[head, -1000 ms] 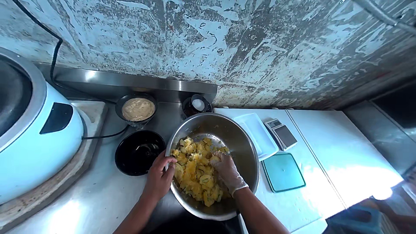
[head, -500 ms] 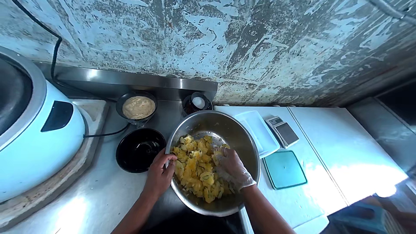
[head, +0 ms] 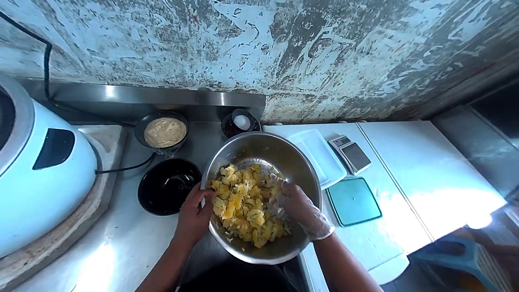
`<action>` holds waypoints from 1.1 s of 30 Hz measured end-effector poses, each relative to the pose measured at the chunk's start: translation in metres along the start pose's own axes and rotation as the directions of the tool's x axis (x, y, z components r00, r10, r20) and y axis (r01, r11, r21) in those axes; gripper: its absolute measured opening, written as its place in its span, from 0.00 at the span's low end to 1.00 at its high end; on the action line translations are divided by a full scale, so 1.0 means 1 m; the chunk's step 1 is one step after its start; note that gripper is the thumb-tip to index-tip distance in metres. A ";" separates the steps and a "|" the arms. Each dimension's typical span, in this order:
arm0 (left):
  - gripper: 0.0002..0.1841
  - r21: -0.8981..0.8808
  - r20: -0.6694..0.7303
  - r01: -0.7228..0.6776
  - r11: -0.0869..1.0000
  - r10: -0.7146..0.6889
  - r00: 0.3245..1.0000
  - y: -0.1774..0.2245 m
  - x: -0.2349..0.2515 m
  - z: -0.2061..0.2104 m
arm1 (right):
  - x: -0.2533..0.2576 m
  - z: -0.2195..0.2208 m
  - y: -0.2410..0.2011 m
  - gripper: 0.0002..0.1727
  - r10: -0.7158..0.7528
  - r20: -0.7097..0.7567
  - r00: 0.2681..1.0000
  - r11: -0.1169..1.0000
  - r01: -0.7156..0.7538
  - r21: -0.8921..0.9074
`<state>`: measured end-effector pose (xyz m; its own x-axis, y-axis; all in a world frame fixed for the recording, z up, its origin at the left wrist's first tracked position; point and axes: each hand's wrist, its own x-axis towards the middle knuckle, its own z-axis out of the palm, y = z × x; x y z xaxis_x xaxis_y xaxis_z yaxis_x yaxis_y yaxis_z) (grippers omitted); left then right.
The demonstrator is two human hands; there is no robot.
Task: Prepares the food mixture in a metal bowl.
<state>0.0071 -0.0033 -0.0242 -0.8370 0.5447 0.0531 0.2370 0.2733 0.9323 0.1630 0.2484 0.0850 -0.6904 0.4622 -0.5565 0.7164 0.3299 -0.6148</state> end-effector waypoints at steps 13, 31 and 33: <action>0.12 -0.070 -0.003 0.046 0.997 -0.046 0.999 0.004 -0.002 0.002 | -0.004 -0.006 -0.024 0.27 -0.134 0.005 0.991 0.952 0.130 -0.276; 0.15 0.045 -0.083 -0.014 0.999 0.018 0.996 0.001 -0.019 0.009 | 0.021 -0.008 0.044 0.19 0.225 -0.059 0.972 0.974 -0.222 0.051; 0.15 0.067 -0.081 -0.007 0.998 0.012 0.997 0.005 -0.020 0.009 | 0.024 -0.008 0.040 0.22 0.290 0.057 0.955 0.948 -0.295 0.118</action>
<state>0.0294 -0.0062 -0.0239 -0.8713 0.4818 0.0935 0.2752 0.3219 0.9059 0.1756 0.2795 0.0519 -0.4575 0.4899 -0.7421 0.8711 0.0792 -0.4847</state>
